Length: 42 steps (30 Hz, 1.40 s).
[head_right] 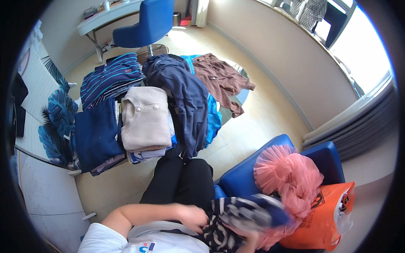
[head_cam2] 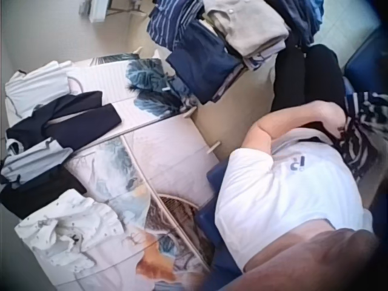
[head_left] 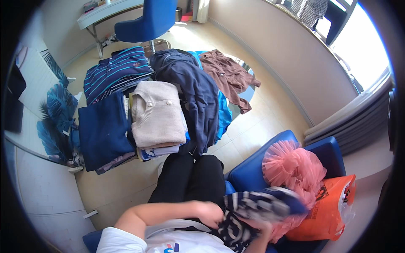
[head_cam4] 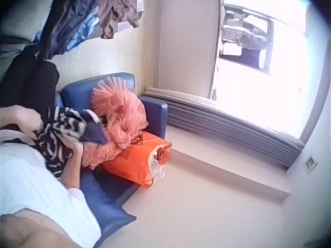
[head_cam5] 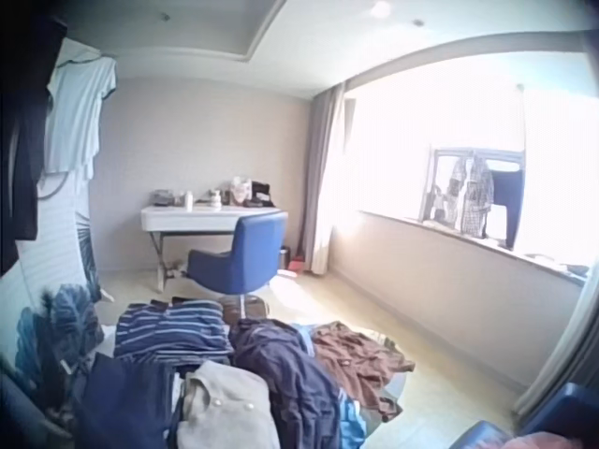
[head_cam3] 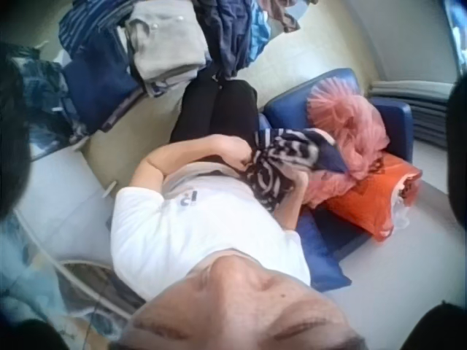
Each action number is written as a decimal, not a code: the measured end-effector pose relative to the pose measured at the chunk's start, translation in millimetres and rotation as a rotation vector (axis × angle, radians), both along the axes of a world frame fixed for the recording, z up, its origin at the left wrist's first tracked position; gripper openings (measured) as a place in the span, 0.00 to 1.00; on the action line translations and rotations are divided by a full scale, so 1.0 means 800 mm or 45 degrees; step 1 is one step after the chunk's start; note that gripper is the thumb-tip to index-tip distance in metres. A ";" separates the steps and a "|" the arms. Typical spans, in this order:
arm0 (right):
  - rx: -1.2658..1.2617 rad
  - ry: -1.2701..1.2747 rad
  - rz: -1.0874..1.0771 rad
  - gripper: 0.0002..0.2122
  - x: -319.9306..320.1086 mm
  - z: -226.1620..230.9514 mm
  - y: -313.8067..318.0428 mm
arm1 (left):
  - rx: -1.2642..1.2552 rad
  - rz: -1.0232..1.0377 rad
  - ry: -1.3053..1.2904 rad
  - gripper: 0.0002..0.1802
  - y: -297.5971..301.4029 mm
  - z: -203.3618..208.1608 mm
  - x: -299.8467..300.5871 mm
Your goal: The person folds a blue and gray jacket and a dark blue pair of pants on their lap, smoothing and aligning each piece before stacking them on a growing pile of folded clothes.
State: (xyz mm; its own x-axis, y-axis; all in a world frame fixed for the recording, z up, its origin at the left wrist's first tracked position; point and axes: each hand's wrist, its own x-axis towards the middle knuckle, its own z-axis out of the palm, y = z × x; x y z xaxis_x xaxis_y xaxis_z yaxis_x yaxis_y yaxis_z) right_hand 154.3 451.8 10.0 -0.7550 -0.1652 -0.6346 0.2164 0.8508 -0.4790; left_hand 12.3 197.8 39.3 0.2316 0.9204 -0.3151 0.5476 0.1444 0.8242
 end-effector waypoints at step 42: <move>-0.270 0.783 -0.238 0.35 -0.584 -0.007 -0.395 | -0.029 2.719 1.456 0.34 -0.207 -0.065 -0.280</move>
State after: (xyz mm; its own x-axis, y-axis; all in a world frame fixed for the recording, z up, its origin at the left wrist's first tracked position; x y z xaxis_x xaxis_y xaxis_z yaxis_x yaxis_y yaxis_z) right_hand -313.1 136.1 4.5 -0.9964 -0.0703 -0.0483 -0.0148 0.6998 -0.7142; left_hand -211.9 31.9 -12.6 -0.8095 -0.4319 0.3978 -0.2524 0.8676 0.4284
